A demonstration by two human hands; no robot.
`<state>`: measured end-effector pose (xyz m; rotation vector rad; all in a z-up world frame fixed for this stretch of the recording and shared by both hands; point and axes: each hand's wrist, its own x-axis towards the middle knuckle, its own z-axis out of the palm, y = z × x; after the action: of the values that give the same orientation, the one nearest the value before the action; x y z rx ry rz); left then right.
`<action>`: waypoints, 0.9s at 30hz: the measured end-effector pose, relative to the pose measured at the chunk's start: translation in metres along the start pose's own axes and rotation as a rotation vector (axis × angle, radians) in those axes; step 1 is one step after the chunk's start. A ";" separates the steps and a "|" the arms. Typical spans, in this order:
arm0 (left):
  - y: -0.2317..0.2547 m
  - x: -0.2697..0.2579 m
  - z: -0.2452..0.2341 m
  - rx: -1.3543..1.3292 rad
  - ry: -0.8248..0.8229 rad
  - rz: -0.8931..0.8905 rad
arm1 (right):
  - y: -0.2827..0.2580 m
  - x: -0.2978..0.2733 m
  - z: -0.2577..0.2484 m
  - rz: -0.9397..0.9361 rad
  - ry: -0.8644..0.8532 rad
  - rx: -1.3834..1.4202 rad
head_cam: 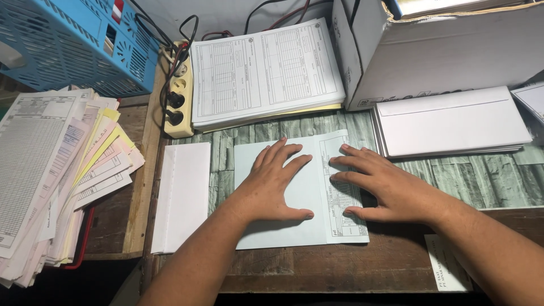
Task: Fold printed forms and insert them into envelopes for mailing.
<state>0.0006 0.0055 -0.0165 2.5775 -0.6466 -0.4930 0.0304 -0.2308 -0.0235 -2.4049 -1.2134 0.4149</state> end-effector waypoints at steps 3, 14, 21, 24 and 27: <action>0.000 0.000 0.001 -0.030 -0.003 -0.008 | 0.002 0.000 0.002 0.013 -0.032 -0.011; 0.003 -0.001 0.001 -0.010 0.004 -0.026 | 0.000 0.000 0.000 0.029 -0.045 -0.002; 0.007 0.001 0.005 0.019 0.017 -0.041 | 0.000 0.000 0.001 0.022 -0.030 -0.003; 0.006 0.003 0.010 0.038 0.038 -0.050 | 0.002 0.000 0.002 0.004 -0.022 -0.007; 0.008 0.003 0.010 0.064 0.031 -0.045 | 0.003 -0.001 0.004 0.003 -0.013 0.002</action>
<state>-0.0040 -0.0054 -0.0221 2.6591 -0.6045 -0.4523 0.0303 -0.2319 -0.0278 -2.4057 -1.2149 0.4329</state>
